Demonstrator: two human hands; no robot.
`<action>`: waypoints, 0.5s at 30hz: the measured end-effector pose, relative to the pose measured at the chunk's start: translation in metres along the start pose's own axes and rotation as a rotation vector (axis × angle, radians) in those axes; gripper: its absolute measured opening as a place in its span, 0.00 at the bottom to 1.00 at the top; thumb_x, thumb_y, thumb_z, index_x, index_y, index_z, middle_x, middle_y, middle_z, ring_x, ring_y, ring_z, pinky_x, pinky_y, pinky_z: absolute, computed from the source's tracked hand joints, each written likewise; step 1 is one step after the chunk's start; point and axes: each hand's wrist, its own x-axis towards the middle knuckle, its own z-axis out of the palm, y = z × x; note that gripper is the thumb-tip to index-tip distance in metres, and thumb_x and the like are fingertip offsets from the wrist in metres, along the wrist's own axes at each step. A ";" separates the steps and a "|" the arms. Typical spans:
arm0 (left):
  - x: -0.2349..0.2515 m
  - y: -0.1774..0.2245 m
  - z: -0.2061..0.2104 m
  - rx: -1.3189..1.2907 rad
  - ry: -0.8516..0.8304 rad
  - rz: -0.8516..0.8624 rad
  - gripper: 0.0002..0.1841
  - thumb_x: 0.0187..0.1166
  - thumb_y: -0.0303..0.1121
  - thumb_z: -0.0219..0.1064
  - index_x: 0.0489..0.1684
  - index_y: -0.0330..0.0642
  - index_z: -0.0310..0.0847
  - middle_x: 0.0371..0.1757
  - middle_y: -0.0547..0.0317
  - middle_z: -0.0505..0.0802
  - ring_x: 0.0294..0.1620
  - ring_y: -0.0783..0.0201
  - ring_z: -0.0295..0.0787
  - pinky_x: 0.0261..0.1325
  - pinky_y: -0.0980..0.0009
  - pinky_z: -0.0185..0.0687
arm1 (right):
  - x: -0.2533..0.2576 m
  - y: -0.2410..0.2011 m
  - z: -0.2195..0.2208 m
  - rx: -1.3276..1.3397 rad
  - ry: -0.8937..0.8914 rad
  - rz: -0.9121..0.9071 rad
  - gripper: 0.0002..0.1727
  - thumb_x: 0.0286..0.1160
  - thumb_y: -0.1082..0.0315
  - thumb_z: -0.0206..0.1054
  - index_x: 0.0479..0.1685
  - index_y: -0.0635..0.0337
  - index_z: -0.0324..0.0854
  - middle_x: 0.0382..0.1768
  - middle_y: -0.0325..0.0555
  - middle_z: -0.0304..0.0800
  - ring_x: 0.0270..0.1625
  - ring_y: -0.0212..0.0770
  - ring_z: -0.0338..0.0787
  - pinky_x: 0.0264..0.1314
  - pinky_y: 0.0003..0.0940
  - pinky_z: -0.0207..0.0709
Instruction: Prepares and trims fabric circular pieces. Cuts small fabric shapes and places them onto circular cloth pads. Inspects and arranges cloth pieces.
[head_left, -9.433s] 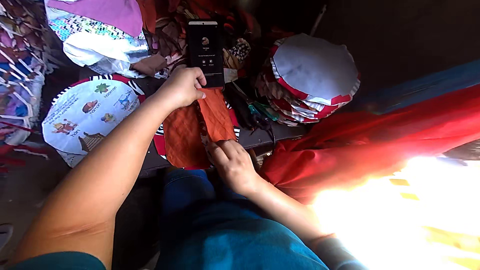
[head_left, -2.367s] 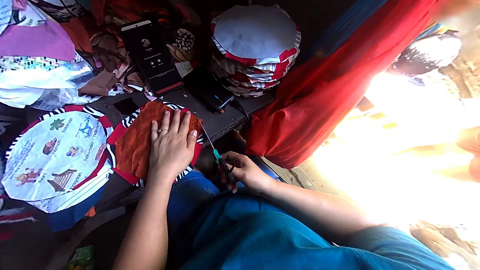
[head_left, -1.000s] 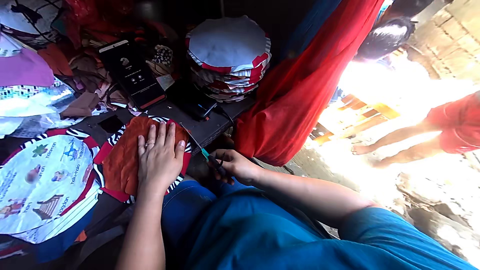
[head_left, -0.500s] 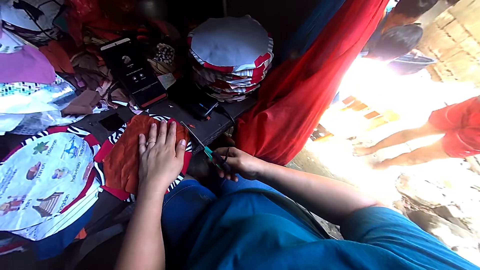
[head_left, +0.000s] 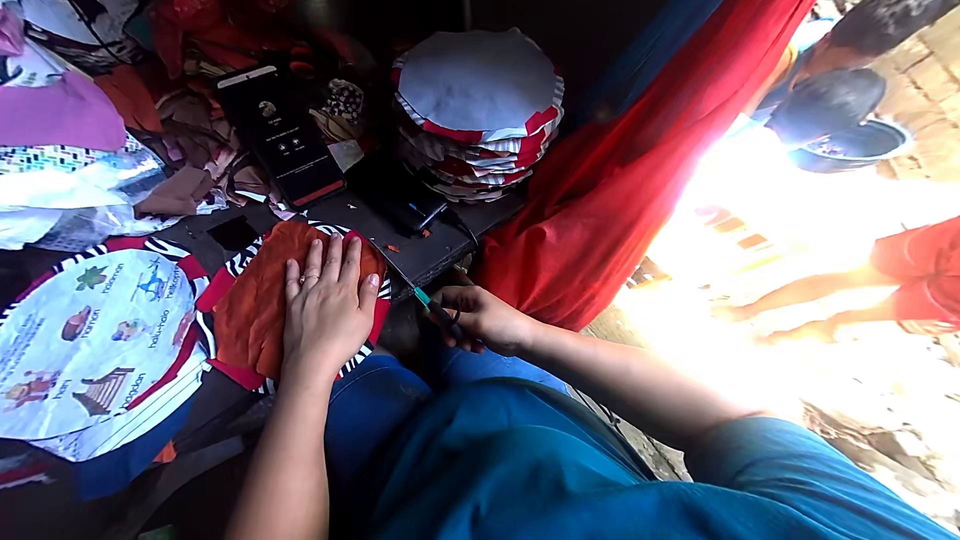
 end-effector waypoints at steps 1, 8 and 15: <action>0.000 0.000 0.000 -0.001 0.002 0.001 0.32 0.93 0.50 0.41 0.93 0.43 0.57 0.93 0.46 0.61 0.96 0.45 0.45 0.92 0.37 0.29 | 0.000 0.000 0.000 0.000 0.000 0.000 0.09 0.90 0.70 0.53 0.51 0.65 0.77 0.23 0.36 0.83 0.16 0.21 0.76 0.17 0.13 0.67; 0.001 0.000 0.000 0.006 -0.004 -0.005 0.33 0.93 0.51 0.40 0.93 0.44 0.56 0.94 0.48 0.60 0.96 0.46 0.44 0.92 0.38 0.29 | 0.001 0.007 -0.008 0.084 -0.114 0.006 0.12 0.90 0.66 0.47 0.50 0.59 0.75 0.23 0.34 0.85 0.19 0.22 0.80 0.20 0.14 0.71; -0.001 0.001 0.000 0.010 0.006 -0.007 0.32 0.93 0.50 0.41 0.92 0.43 0.58 0.93 0.46 0.62 0.96 0.45 0.45 0.91 0.37 0.30 | -0.001 0.005 -0.015 0.070 -0.162 0.011 0.13 0.88 0.65 0.46 0.52 0.59 0.75 0.24 0.34 0.85 0.19 0.23 0.81 0.19 0.14 0.72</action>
